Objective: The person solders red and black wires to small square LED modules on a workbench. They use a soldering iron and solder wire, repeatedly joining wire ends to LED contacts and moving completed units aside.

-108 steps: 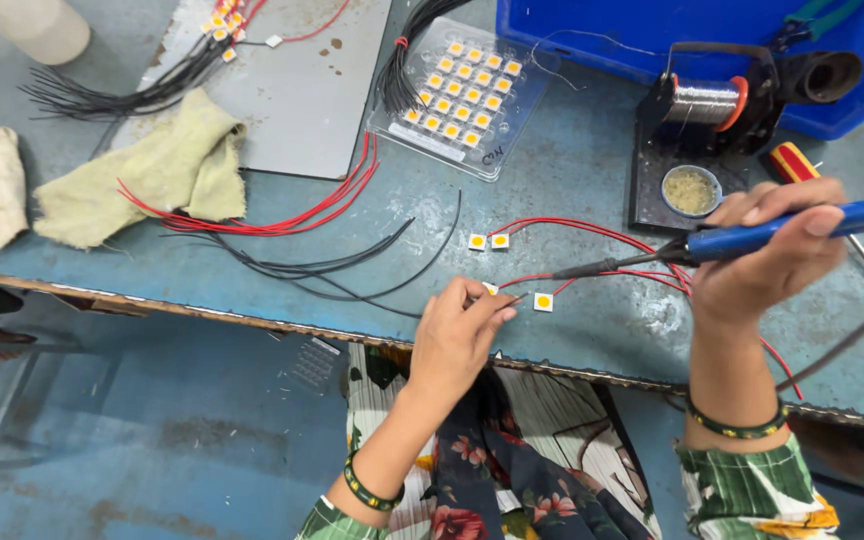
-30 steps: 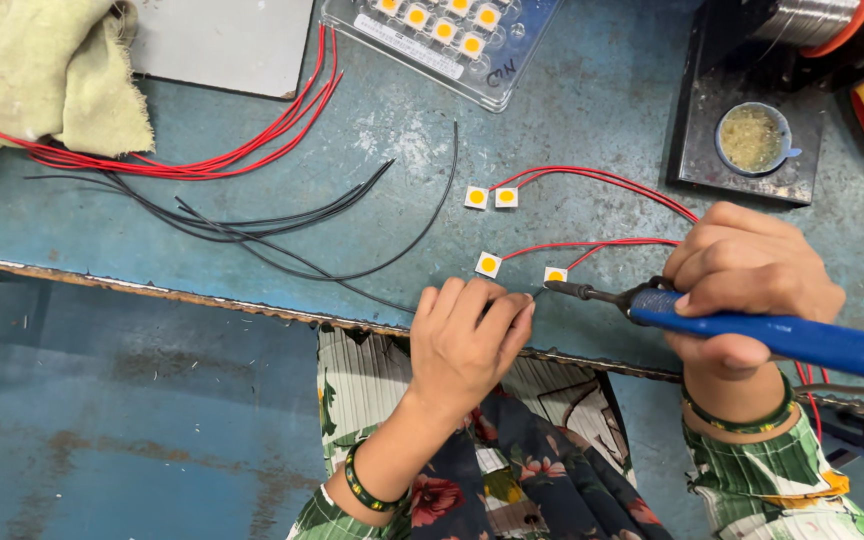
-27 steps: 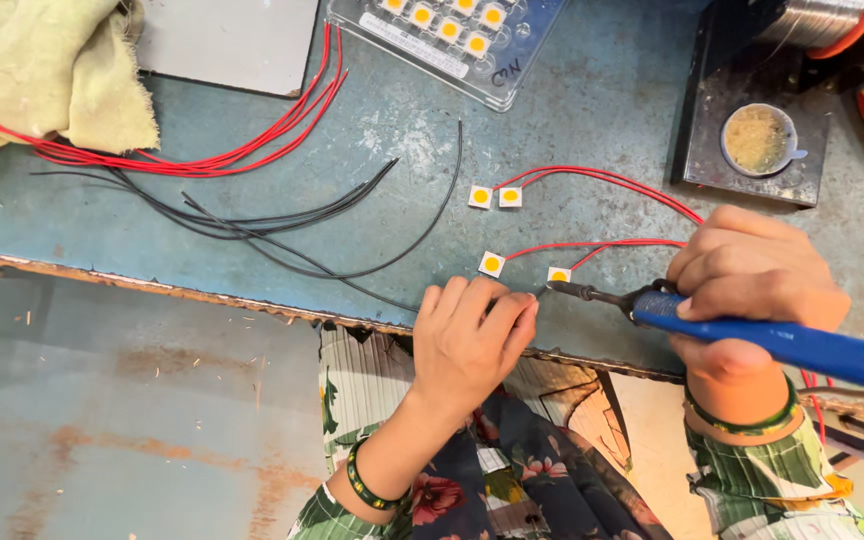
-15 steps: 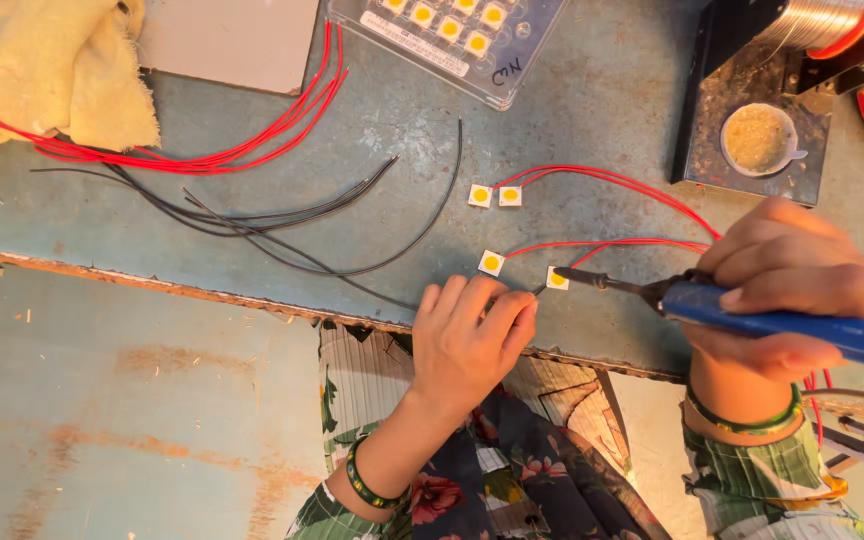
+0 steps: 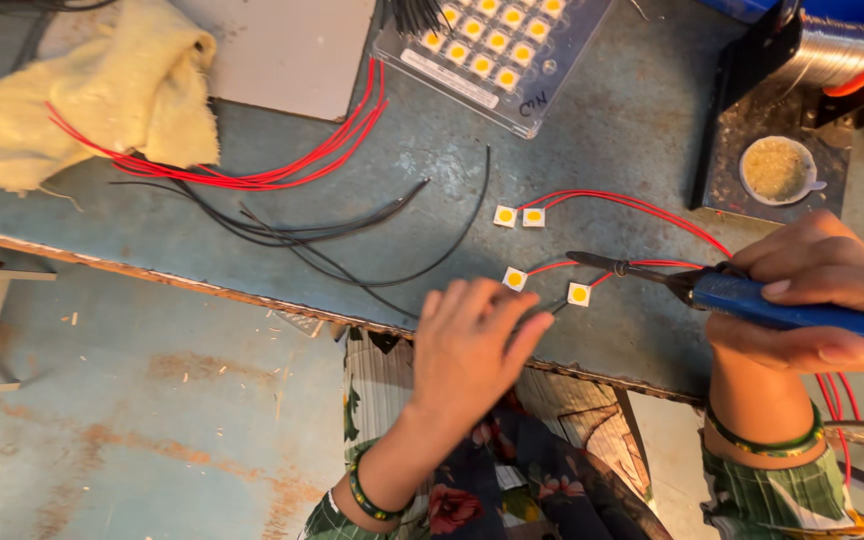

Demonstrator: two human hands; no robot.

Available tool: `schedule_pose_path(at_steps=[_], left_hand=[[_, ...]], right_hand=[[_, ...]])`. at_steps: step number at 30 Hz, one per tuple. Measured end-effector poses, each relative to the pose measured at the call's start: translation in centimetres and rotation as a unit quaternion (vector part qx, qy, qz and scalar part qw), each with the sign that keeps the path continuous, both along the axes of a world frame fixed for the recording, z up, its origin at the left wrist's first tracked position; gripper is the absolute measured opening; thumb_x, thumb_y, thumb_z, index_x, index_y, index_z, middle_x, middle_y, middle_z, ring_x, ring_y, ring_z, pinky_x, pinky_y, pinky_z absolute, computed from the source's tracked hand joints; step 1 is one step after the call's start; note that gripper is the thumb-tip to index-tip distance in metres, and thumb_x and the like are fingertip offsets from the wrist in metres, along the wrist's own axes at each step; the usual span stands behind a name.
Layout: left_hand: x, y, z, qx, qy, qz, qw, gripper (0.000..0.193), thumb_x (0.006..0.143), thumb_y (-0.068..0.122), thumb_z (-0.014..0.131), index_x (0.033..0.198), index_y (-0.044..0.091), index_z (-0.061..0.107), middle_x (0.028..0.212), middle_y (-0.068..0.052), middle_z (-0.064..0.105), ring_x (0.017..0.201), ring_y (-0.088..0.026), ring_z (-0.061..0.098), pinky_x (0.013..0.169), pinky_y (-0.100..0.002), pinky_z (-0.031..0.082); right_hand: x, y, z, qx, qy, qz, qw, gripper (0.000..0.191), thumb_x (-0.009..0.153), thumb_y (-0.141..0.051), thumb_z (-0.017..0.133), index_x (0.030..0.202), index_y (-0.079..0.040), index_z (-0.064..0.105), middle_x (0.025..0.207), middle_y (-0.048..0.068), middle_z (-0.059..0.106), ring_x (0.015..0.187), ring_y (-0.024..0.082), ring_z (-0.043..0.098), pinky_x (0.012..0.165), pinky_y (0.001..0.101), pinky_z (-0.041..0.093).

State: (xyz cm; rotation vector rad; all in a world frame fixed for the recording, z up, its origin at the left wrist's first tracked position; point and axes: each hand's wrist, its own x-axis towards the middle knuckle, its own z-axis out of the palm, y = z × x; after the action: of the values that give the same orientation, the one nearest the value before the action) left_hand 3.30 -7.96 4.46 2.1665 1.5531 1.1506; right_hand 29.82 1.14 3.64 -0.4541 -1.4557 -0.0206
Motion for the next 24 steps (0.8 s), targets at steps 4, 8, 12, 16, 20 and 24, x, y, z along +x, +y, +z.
schedule_pose_path(at_steps=[4, 8, 12, 16, 20, 24], left_hand=[[-3.0, 2.6, 0.0, 0.036, 0.041, 0.103, 0.993, 0.017, 0.094, 0.03, 0.076, 0.103, 0.016, 0.074, 0.095, 0.0, 0.064, 0.089, -0.023, 0.061, 0.076, -0.04, 0.043], [-4.0, 6.7, -0.5, 0.043, 0.092, 0.13, 0.986, 0.019, 0.091, 0.031, 0.078, 0.1, 0.014, 0.074, 0.094, -0.003, 0.065, 0.092, -0.026, 0.062, 0.078, -0.041, 0.045], [-2.8, 10.0, -0.9, -0.015, 0.191, 0.118, 0.974, 0.032, 0.075, 0.034, 0.082, 0.095, 0.01, 0.072, 0.09, -0.007, 0.066, 0.09, -0.027, 0.064, 0.075, -0.044, 0.047], [-2.6, 12.0, -1.4, -0.028, 0.2, 0.104, 0.974, 0.029, 0.075, 0.027, 0.083, 0.093, 0.01, 0.07, 0.092, -0.007, 0.068, 0.092, -0.028, 0.067, 0.076, -0.044, 0.052], [-3.2, 12.5, -1.5, -0.043, 0.222, 0.105, 0.968, 0.024, 0.075, 0.023, 0.082, 0.089, 0.008, 0.068, 0.091, -0.009, 0.069, 0.09, -0.029, 0.069, 0.075, -0.045, 0.054], [-4.5, 9.7, -0.7, -0.073, 0.227, 0.079, 0.968, 0.021, 0.076, 0.021, 0.08, 0.086, 0.008, 0.067, 0.087, -0.009, 0.068, 0.087, -0.03, 0.069, 0.074, -0.046, 0.052]], right_hand=[[-0.4, 0.2, -0.1, 0.006, -0.003, 0.026, 1.0, 0.048, 0.108, -0.039, 0.049, 0.079, -0.002, 0.039, 0.058, 0.014, 0.043, 0.041, 0.024, 0.046, 0.041, 0.0299, 0.034], [-1.3, 0.1, 0.1, -0.025, 0.016, 0.041, 0.999, 0.056, 0.108, -0.05, 0.047, 0.087, 0.002, 0.039, 0.061, 0.01, 0.04, 0.041, 0.021, 0.049, 0.041, 0.0281, 0.035], [-1.7, 0.2, 0.3, -0.049, 0.031, 0.025, 0.998, 0.058, 0.108, -0.054, 0.048, 0.091, 0.001, 0.04, 0.062, 0.008, 0.042, 0.043, 0.021, 0.05, 0.043, 0.0275, 0.035], [-1.8, 0.1, 0.3, -0.062, 0.036, 0.018, 0.997, 0.058, 0.107, -0.054, 0.047, 0.092, 0.001, 0.039, 0.062, 0.008, 0.041, 0.042, 0.019, 0.047, 0.042, 0.026, 0.034], [-2.0, 0.1, 0.5, -0.064, 0.032, 0.018, 0.997, 0.057, 0.108, -0.054, 0.047, 0.092, 0.001, 0.039, 0.062, 0.008, 0.043, 0.043, 0.018, 0.048, 0.043, 0.0264, 0.034], [-2.1, 0.1, 0.7, -0.063, 0.031, 0.028, 0.997, 0.057, 0.109, -0.054, 0.048, 0.092, 0.0, 0.039, 0.062, 0.007, 0.042, 0.043, 0.018, 0.048, 0.042, 0.0259, 0.035]])
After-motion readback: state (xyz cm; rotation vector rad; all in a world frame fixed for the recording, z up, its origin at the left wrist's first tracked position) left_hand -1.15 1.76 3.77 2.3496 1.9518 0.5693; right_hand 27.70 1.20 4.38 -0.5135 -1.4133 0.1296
